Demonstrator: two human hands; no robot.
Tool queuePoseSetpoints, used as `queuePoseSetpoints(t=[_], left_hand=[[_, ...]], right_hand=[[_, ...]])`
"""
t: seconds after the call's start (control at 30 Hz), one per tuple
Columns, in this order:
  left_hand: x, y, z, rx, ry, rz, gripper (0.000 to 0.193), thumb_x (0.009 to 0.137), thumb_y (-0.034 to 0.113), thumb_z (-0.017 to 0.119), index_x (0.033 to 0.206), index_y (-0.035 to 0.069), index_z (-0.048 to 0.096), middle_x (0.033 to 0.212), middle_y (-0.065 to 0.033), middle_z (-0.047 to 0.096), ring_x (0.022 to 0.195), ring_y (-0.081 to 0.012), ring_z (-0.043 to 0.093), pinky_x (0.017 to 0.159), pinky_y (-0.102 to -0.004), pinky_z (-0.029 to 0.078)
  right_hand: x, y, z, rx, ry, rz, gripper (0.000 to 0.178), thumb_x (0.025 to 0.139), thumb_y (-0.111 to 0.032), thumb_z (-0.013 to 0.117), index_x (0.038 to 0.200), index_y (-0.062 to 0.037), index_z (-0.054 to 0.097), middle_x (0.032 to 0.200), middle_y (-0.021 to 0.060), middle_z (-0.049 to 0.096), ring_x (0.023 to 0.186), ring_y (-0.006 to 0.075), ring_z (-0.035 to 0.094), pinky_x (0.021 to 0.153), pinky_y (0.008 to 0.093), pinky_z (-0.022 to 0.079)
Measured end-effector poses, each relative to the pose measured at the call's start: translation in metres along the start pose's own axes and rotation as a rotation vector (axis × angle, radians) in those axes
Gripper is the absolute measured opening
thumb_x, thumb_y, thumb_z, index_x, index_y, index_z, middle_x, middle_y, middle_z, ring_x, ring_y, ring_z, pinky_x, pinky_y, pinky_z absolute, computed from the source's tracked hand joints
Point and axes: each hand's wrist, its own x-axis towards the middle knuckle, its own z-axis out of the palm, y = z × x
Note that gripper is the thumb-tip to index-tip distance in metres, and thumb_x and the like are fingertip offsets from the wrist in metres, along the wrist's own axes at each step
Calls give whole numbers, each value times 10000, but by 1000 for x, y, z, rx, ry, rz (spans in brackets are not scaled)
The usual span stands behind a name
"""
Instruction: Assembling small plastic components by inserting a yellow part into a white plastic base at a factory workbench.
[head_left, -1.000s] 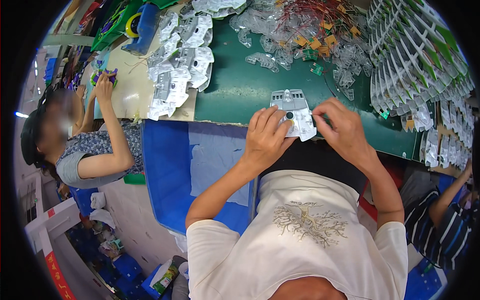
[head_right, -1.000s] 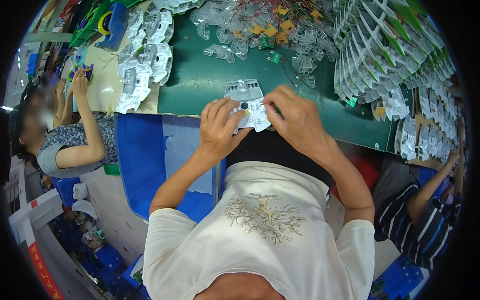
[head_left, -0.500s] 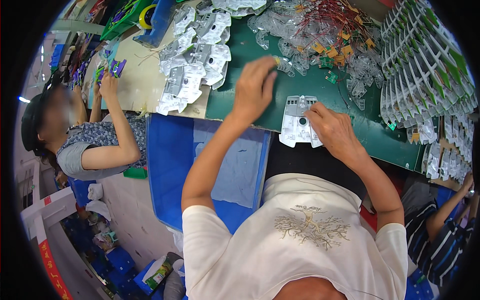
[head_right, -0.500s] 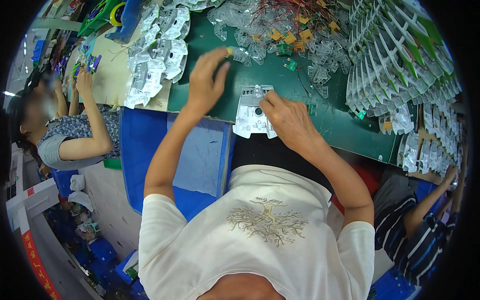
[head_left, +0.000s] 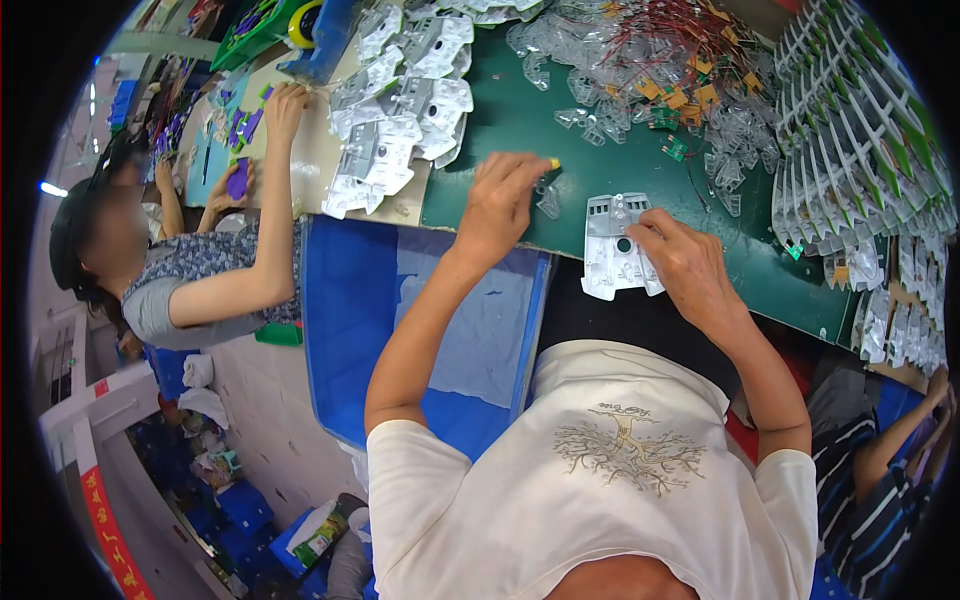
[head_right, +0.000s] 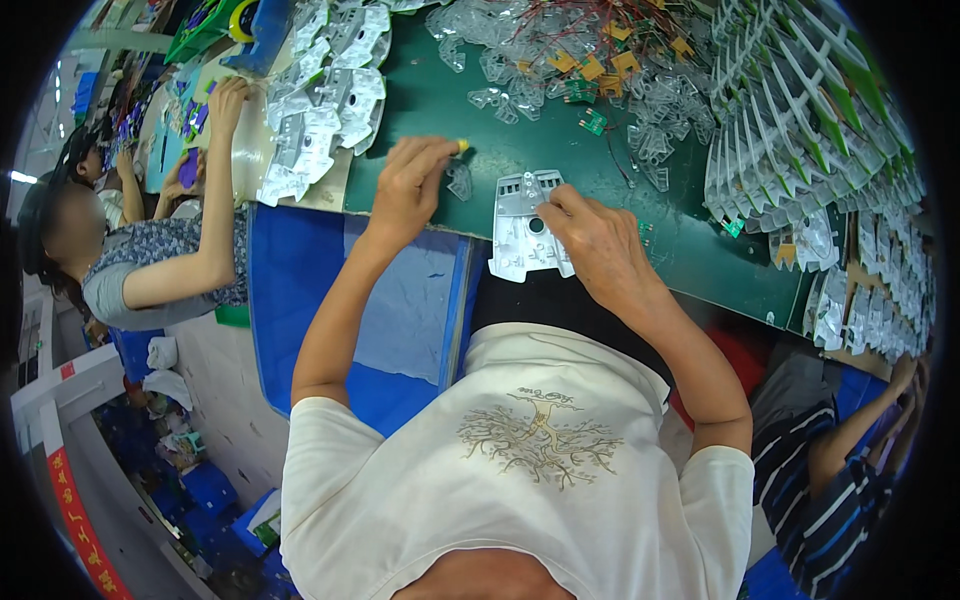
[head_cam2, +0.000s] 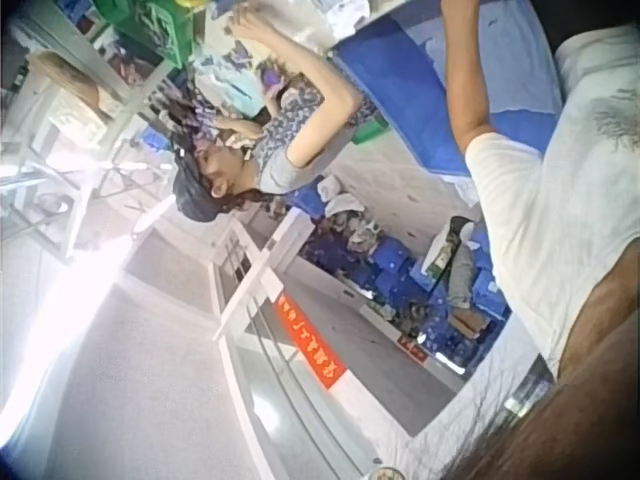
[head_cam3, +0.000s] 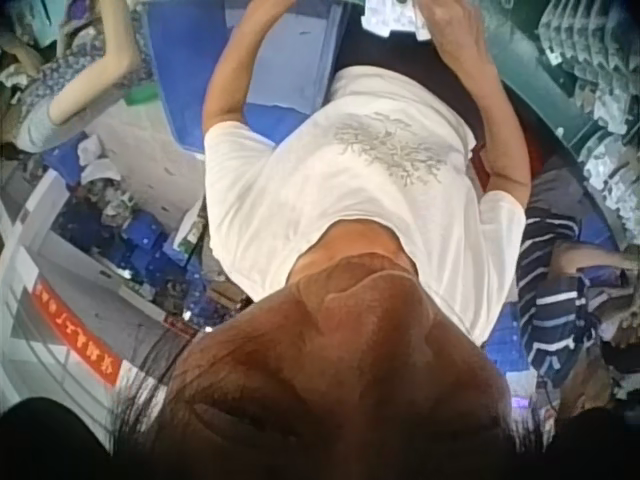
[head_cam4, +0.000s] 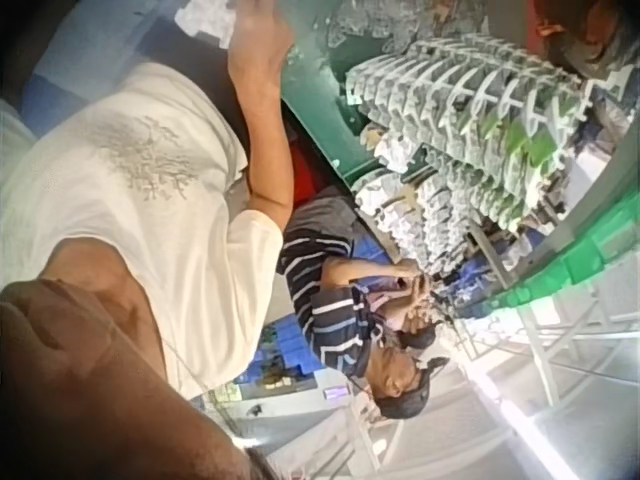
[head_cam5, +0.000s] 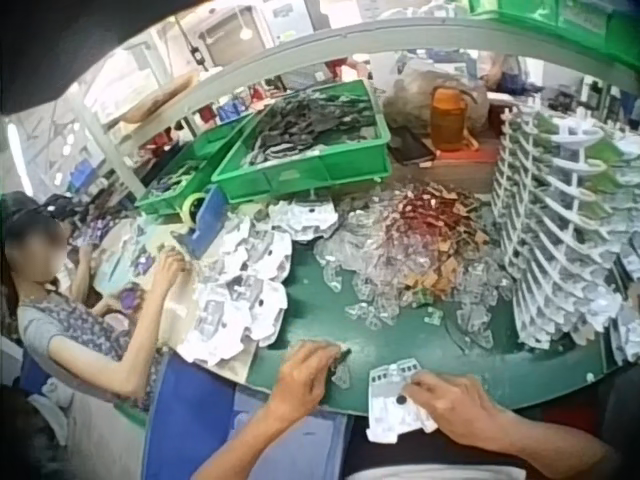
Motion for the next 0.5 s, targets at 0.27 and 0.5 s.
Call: queuePoseSetpoints(t=[0.27,0.5], left_hand=[[-11,46,-6,116,-121,-237,227,816,81,736,1011,13,643,962,-150,648,854,-328,614,765,-434,471],[-17,70,4,-155,-76,-29,280,790,-29,709,1063,2,661,1039,-136,682,982,-322,657,840,-394,524]], right_hand=[[1,-1,1,-12,47,-19,254,777,43,617,1020,-25,651,974,95,601,785,283,669,625,412,539],[6,3,-4,-68,-1,-78,266,748,26,635,1009,-25,651,946,77,589,776,262,649,617,401,532]])
